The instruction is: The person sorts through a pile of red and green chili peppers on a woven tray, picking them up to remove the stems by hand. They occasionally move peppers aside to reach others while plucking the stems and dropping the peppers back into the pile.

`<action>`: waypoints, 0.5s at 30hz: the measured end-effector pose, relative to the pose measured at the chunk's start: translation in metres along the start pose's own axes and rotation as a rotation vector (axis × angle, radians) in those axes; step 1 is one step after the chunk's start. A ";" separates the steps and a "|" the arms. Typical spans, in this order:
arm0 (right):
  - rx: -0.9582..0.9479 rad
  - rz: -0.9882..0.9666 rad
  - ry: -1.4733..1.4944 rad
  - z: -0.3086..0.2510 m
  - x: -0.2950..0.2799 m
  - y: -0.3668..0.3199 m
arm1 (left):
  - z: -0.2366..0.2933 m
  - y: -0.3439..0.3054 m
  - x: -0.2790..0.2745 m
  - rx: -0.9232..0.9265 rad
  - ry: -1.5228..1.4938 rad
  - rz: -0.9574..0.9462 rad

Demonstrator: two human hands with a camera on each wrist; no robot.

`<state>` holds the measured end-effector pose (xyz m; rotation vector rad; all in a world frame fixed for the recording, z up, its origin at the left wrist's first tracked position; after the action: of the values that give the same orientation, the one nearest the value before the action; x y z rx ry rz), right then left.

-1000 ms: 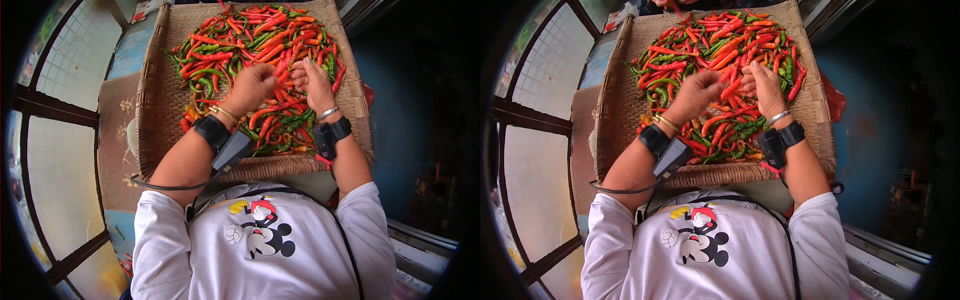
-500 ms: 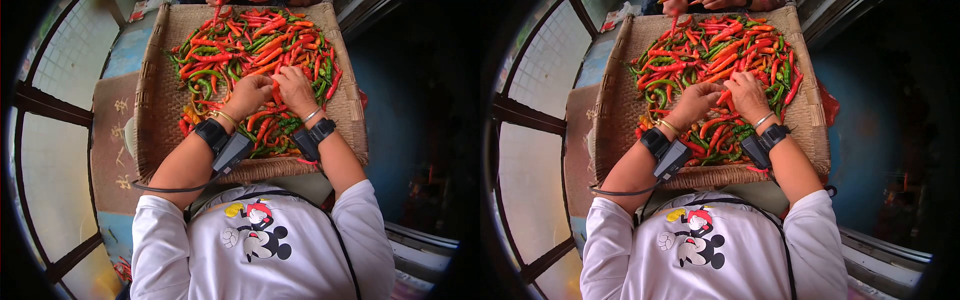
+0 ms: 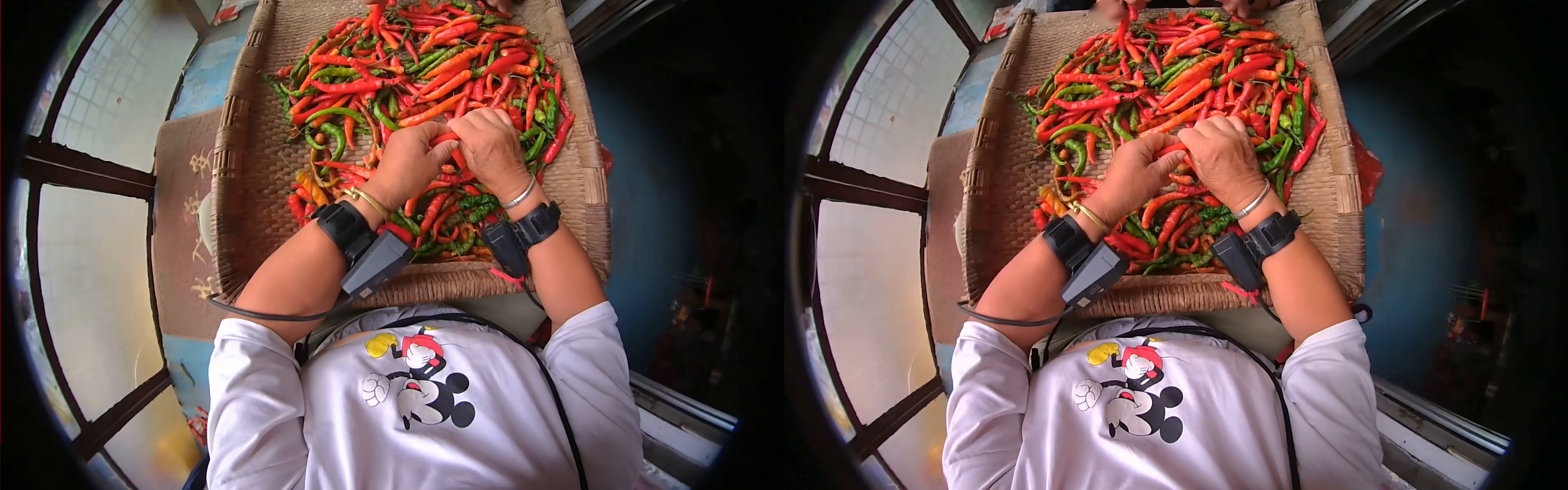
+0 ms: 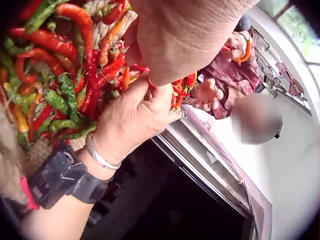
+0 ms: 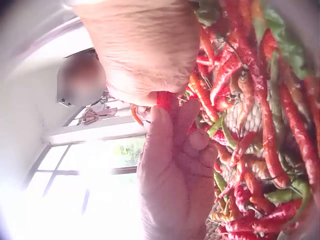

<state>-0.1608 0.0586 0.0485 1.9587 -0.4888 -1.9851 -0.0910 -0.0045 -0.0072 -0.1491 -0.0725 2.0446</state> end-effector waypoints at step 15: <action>0.283 0.048 0.299 0.031 -0.009 -0.007 | 0.004 0.008 -0.037 -0.059 -0.606 0.281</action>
<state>-0.1914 0.0694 0.0539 2.3370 -0.7637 -1.6255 -0.0813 -0.0410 -0.0014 0.4516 -0.5123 2.3026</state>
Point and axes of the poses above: each hand's wrist, its own y-axis towards the middle knuckle, its own x-axis out of the palm, z = x × y, the point moved 7 cm from there along y, towards the middle knuckle, and after that the axes turned 1 degree about -y, right-handed, at the moved point
